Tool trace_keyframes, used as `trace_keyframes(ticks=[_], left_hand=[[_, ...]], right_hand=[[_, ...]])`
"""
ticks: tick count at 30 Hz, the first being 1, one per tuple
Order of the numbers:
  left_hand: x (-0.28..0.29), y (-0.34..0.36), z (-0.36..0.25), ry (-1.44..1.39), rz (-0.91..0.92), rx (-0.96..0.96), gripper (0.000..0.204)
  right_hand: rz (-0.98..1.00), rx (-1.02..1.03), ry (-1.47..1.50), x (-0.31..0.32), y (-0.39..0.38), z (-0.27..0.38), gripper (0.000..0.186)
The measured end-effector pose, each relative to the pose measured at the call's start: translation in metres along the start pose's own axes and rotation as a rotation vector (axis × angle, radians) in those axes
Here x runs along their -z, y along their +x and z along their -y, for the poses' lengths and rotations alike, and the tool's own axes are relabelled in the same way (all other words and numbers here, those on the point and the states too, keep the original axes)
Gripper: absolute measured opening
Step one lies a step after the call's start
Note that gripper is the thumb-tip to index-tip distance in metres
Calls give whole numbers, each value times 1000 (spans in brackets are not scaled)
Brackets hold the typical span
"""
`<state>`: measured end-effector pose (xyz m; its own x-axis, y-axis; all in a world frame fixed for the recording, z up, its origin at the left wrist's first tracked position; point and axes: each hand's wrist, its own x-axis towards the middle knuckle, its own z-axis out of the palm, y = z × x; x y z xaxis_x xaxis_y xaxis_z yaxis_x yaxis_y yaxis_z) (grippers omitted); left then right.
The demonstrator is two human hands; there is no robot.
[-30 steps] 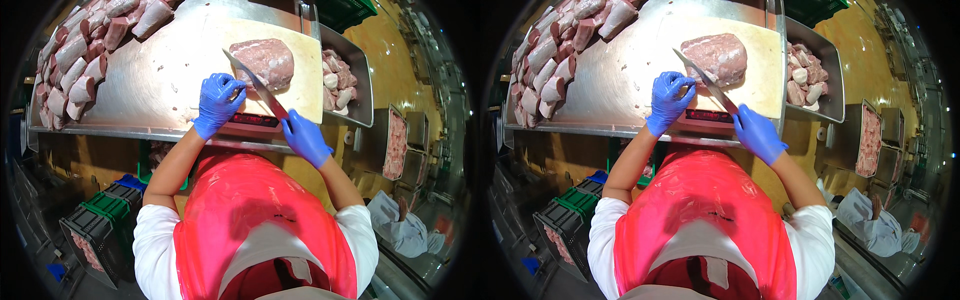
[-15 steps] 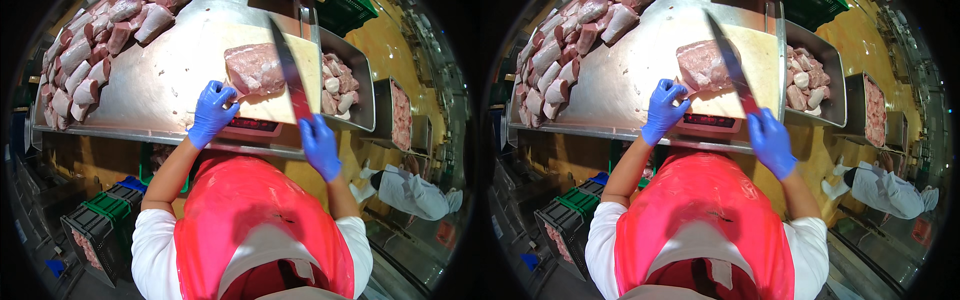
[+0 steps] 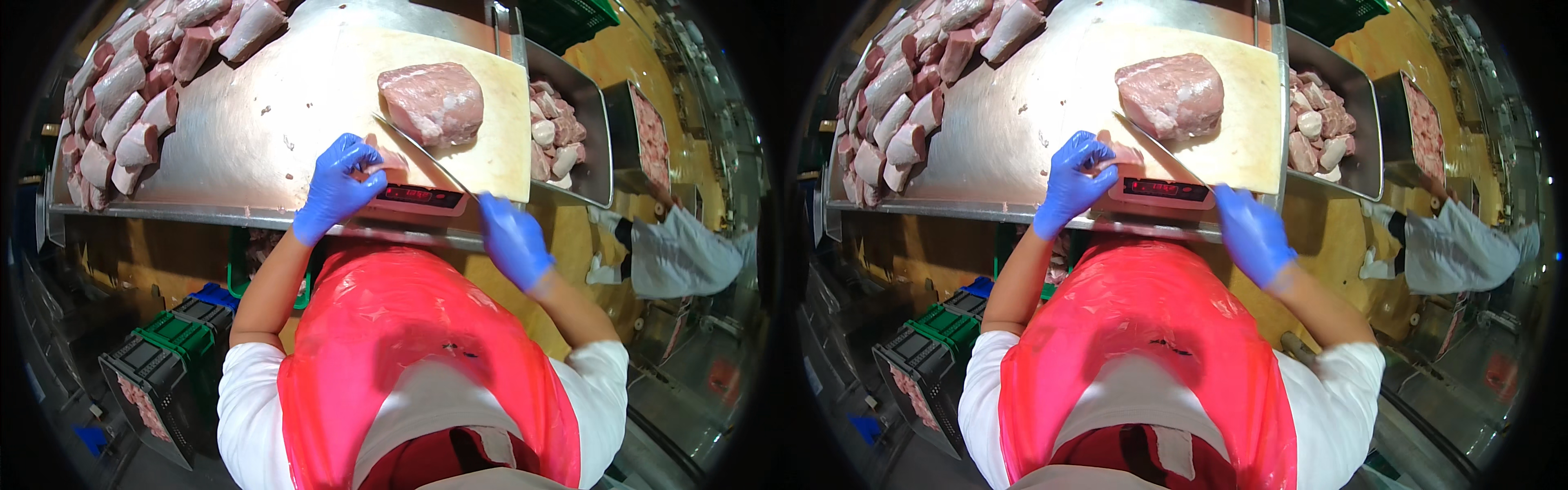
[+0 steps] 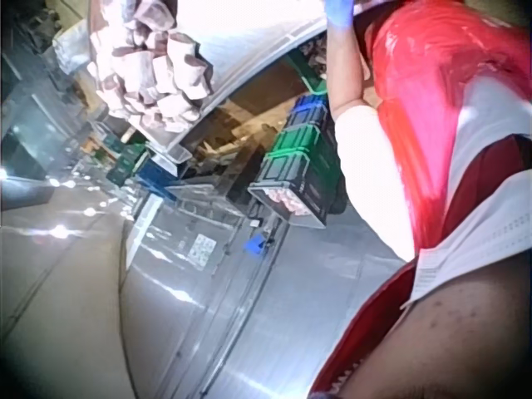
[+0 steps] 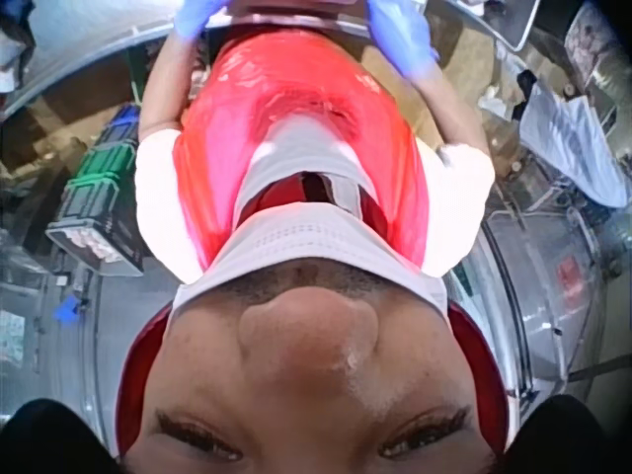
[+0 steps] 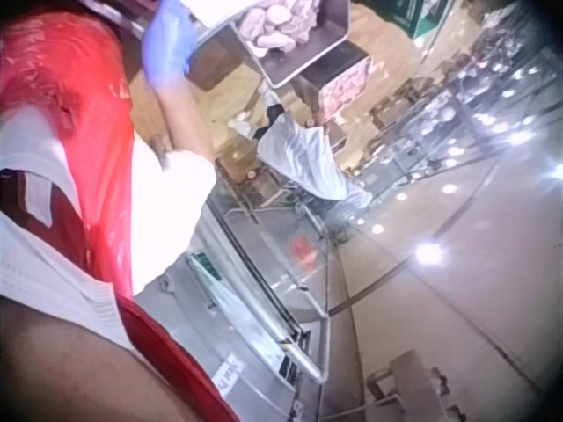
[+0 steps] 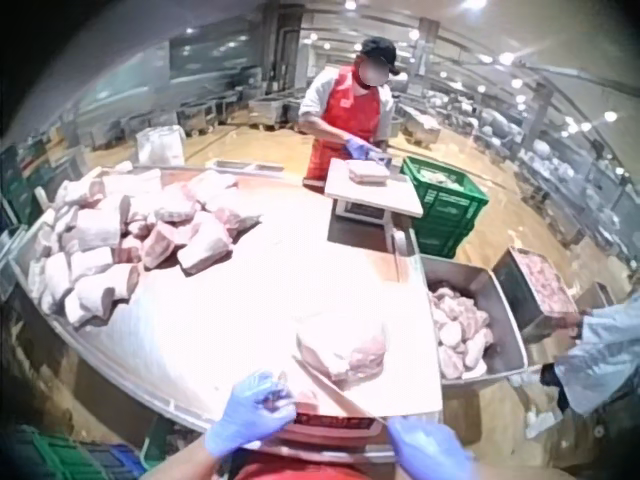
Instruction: The person cuts large pieces of raw meat into smaller portions using a knife on a cutting board. The person repeatedly trims and slices the meat, placing the cut pieces into a metal tray.
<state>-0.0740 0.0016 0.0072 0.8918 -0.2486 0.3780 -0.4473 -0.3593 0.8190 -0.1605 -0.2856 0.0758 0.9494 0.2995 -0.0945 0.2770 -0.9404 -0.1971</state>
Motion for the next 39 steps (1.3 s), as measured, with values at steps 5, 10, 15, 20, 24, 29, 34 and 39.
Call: trace_keyframes(ticks=[5, 10, 15, 20, 24, 29, 34, 39], left_hand=[[68, -45, -24, -146, -175, 134, 14], [141, -183, 47, -501, -221, 823, 19], [149, -281, 115, 100, -181, 1300, 34], [131, -173, 81, 442, -172, 755, 22], [81, -27, 14, 173, -141, 282, 18], [-4, 110, 41, -145, 26, 35, 42], [-45, 100, 22, 249, 84, -215, 44], [-4, 67, 32, -68, 3, 36, 33]], right_hand=[[-13, -153, 679, -11, 75, 22, 29], [98, -191, 1381, 7, 81, 13, 38], [-95, -157, 1231, 17, 81, 26, 60], [-232, -70, 1062, 7, 71, 22, 65], [-278, -116, 1109, 6, 66, 23, 64], [-354, -111, 1100, 8, 60, 31, 55], [-475, -194, 1307, -4, 100, -16, 14], [-624, -352, 1302, -24, 150, -38, 17]])
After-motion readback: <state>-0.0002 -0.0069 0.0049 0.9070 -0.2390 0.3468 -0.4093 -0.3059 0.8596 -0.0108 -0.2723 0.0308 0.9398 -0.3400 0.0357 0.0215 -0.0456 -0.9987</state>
